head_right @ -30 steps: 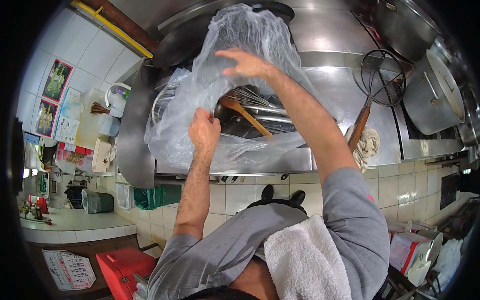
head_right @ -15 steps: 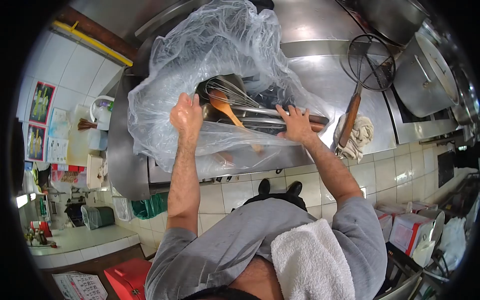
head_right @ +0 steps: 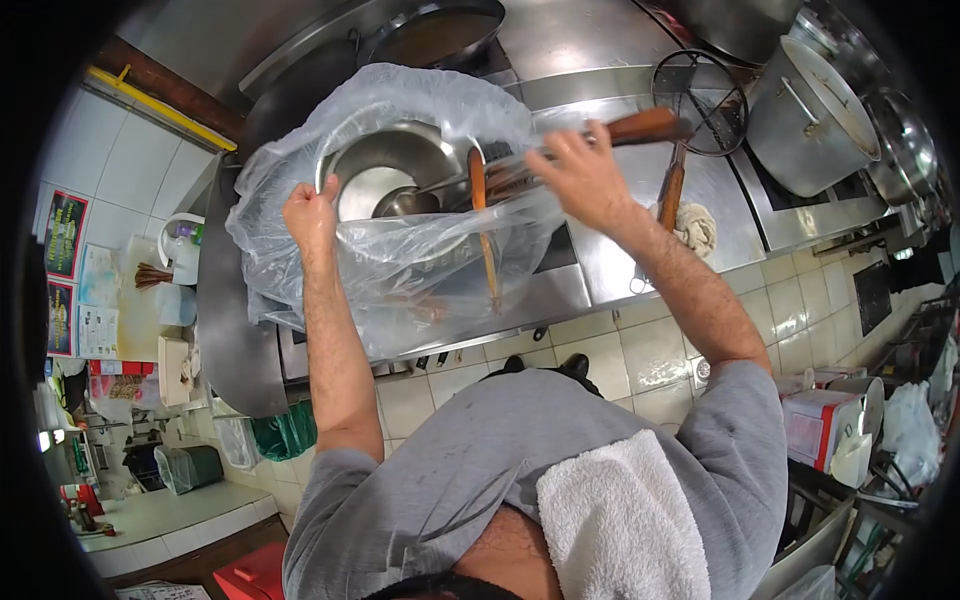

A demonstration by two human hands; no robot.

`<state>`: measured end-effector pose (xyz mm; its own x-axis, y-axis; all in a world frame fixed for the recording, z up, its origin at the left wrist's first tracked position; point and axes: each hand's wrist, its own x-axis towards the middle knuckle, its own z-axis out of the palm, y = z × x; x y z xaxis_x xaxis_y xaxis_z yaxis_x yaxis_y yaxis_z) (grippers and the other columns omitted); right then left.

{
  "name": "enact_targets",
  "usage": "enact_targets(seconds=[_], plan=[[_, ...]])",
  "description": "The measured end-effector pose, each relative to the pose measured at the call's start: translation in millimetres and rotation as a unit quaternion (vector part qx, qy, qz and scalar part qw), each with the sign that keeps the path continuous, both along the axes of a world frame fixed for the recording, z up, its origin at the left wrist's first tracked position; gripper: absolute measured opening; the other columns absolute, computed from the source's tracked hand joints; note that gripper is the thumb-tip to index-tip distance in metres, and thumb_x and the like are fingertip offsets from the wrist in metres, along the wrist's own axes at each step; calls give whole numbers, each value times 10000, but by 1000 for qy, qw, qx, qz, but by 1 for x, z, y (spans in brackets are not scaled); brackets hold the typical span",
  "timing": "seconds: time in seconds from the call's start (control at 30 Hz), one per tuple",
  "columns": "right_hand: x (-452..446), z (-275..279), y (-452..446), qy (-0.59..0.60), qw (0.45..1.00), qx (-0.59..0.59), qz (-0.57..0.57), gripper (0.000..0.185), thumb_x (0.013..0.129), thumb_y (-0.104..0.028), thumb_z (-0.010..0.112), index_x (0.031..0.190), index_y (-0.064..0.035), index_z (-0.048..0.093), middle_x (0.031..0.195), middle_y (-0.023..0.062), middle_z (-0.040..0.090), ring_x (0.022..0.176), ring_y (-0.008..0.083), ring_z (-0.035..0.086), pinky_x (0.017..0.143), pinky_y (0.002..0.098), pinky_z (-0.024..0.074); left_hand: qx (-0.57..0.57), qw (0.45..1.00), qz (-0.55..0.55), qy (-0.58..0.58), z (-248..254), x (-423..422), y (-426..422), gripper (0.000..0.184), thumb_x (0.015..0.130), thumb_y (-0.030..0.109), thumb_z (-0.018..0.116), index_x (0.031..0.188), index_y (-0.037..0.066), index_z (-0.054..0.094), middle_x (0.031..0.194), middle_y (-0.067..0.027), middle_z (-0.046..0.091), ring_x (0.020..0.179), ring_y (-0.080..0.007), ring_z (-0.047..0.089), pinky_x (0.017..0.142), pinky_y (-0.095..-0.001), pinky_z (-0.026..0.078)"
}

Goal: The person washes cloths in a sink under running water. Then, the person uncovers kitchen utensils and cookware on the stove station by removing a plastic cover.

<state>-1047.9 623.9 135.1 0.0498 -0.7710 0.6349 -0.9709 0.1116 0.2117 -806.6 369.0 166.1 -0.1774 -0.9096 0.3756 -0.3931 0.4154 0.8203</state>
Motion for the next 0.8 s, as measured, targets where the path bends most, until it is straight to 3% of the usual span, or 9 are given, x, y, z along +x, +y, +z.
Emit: enact_targets(seconds=[0.13, 0.3, 0.37, 0.5, 0.57, 0.6, 0.63, 0.7, 0.8], plan=[[44, -28, -10, -169, 981, -48, 81, 272, 671, -54, 644, 937, -87, 599, 970, 97, 520, 1011, 277, 478, 846, 388, 396, 26, 999, 8, 20, -1, -2, 5, 452, 721, 191, 741, 531, 44, 358, 482, -18, 370, 502, -135, 313, 490, -328, 307], [61, -10, -23, -213, 968, -121, 62, 302, 692, 28, 588, 977, -72, 587, 1033, 123, 510, 987, 288, 488, 825, 384, 416, 25, 999, 0, 38, -6, 5, -6, 434, 712, 179, 746, 533, 37, 376, 494, -16, 390, 517, -130, 318, 494, -326, 310], [65, -7, -21, -364, 901, -193, 136, 252, 739, 18, 585, 979, -59, 581, 1043, 132, 500, 955, 302, 505, 797, 371, 435, 35, 996, -9, 78, -15, 13, -21, 418, 705, 151, 743, 536, 32, 380, 499, -9, 381, 525, -119, 315, 491, -327, 303], [87, -21, -13, -276, 891, -319, 169, 193, 785, -35, 590, 978, -29, 579, 1046, 156, 519, 937, 314, 528, 772, 367, 449, 77, 983, 8, 167, -23, 30, -43, 409, 696, 87, 738, 527, 67, 366, 537, 34, 372, 523, -98, 302, 473, -289, 261], [96, -38, -24, -468, 856, -187, 115, 197, 803, -109, 613, 964, -2, 577, 1054, 175, 547, 938, 317, 545, 775, 367, 452, 95, 977, 15, 189, -19, 38, -45, 409, 700, 76, 741, 532, 90, 368, 552, 46, 373, 525, -86, 295, 474, -263, 249], [101, -39, -39, -444, 869, -192, 101, 227, 839, -218, 589, 896, 1, 601, 946, 196, 602, 859, 327, 585, 718, 386, 462, 123, 972, 16, 199, -18, 42, -45, 408, 704, 78, 743, 535, 95, 372, 551, 48, 369, 529, -79, 290, 475, -257, 244], [100, -47, -46, -447, 868, -191, 103, 227, 839, -218, 589, 896, 1, 601, 946, 196, 602, 859, 327, 585, 718, 386, 462, 149, 966, 17, 209, -18, 46, -46, 407, 709, 80, 744, 538, 100, 376, 551, 49, 365, 533, -72, 286, 476, -252, 239], [100, -59, -56, -540, 836, 59, 81, 303, 873, -295, 533, 817, -11, 623, 811, 188, 622, 766, 345, 601, 669, 400, 464, 162, 967, 7, 197, -23, 55, -52, 386, 720, 96, 740, 556, 95, 390, 542, 44, 370, 507, -72, 296, 459, -255, 245], [128, -73, -31, -458, 868, 150, 121, 363, 884, -333, 498, 757, -22, 634, 731, 189, 615, 721, 341, 602, 637, 403, 468, 202, 967, 11, 155, -13, 62, -53, 344, 741, 128, 728, 600, 81, 418, 525, 26, 387, 444, -80, 316, 413, -266, 255]])
